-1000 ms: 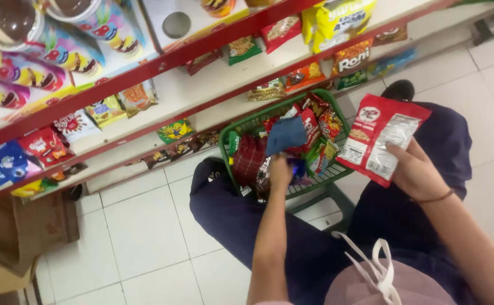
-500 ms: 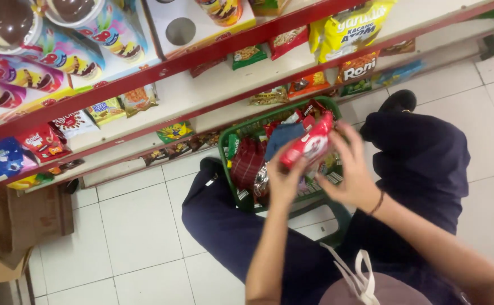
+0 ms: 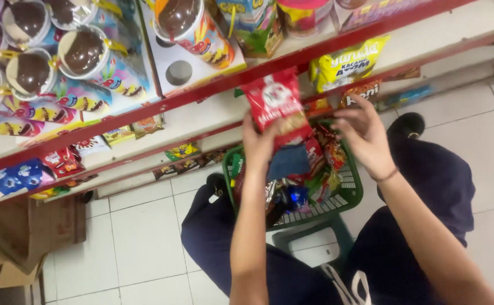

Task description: The person sits on a low stool in a store aisle and repeatedly wipes the surfaces of various snack packages with a blue cloth. They pick up each package from a green basket, wipe it, and place it back into the basket or onto the shelf.

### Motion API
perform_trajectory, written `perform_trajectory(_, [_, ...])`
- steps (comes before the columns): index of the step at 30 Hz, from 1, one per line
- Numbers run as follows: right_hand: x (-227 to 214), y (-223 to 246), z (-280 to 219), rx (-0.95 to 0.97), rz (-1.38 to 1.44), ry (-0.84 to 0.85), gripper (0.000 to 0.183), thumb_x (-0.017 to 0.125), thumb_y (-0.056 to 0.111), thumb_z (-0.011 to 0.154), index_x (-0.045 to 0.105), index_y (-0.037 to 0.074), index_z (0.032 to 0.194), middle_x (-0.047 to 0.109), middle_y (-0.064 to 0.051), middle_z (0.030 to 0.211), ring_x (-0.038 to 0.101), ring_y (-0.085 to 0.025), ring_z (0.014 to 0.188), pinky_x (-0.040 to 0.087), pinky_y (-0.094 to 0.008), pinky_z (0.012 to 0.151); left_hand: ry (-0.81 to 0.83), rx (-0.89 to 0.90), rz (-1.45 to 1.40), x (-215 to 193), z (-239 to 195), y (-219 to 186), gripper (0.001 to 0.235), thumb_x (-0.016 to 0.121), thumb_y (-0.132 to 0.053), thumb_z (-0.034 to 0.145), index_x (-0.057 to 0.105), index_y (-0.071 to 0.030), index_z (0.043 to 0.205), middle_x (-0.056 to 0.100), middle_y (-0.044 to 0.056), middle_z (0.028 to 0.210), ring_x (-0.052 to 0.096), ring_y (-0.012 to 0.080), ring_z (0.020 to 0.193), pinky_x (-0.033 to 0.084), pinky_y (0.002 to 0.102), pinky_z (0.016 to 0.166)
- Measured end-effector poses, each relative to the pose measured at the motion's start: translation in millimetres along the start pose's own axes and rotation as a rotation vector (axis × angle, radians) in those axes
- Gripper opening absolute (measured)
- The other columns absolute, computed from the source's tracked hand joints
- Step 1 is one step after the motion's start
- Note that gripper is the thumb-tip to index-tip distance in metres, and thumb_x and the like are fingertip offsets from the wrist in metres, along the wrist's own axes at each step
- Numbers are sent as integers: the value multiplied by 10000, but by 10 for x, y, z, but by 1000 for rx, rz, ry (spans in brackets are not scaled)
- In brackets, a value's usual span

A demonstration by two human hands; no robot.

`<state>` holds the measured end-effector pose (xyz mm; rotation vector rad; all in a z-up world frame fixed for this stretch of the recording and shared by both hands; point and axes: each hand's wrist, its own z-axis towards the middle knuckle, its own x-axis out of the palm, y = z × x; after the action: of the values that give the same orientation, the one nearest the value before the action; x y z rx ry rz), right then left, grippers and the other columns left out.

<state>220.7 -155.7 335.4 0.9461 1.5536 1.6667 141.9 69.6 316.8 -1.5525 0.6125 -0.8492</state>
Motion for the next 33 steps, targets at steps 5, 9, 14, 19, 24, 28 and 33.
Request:
perform_trajectory(5, [-447, -739, -478, 186, -9, -107, 541, 631, 78, 1004, 422, 31, 1500, 666, -110, 1169, 694, -171, 976, 585, -294, 812, -125, 157, 75, -16, 1029, 682, 515, 840, -85, 818, 589, 22, 1255, 742, 155, 1143, 718, 218, 1005, 569, 334, 913])
perform_trajectory(9, [-697, -1584, -882, 264, -166, -132, 519, 670, 91, 971, 468, 13, 1443, 676, -139, 1173, 699, -184, 932, 572, -300, 754, -155, 186, 279, 139, 1427, 1070, 404, 877, -143, 798, 703, 20, 1124, 752, 148, 1107, 721, 246, 983, 543, 370, 907])
perform_trajectory(14, [-956, -1945, -1228, 396, -238, -144, 511, 652, 73, 931, 510, 18, 1419, 684, -148, 1170, 716, -181, 901, 564, -285, 714, -237, 253, 366, 280, 1614, 1412, 313, 803, -169, 805, 710, 9, 1044, 761, 168, 928, 746, 285, 848, 575, 398, 829])
perform_trajectory(19, [-999, -2206, -1265, 463, -152, -170, 505, 625, 49, 925, 530, 30, 1421, 670, -122, 1175, 709, -188, 913, 565, -283, 717, -397, 499, 667, 386, 1566, 1348, 395, 824, -162, 760, 678, 14, 1083, 695, 257, 1016, 654, 409, 941, 496, 479, 882])
perform_trajectory(24, [-911, -2317, -1297, 496, -67, -170, 472, 621, 54, 936, 555, 26, 1403, 670, -118, 1136, 705, -207, 901, 579, -288, 729, -311, 276, 464, 461, 1588, 1530, 392, 722, -202, 890, 641, 5, 1213, 651, 267, 1171, 648, 415, 1049, 512, 482, 948])
perform_trajectory(28, [-867, -2359, -1311, 514, -135, -127, 460, 617, 41, 928, 572, 24, 1386, 687, -112, 1114, 708, -201, 900, 565, -289, 725, -399, 487, 760, 543, 1617, 1643, 473, 702, -225, 894, 593, 43, 1267, 581, 326, 1299, 477, 534, 1241, 365, 593, 1060])
perform_trajectory(33, [-949, -2636, -1315, 471, -160, -91, 471, 600, 18, 920, 572, 19, 1390, 695, -119, 1112, 705, -181, 923, 564, -268, 764, -407, 445, 888, 512, 1720, 1827, 440, 654, -267, 920, 615, 1, 1267, 568, 303, 1358, 448, 545, 1312, 342, 637, 1136])
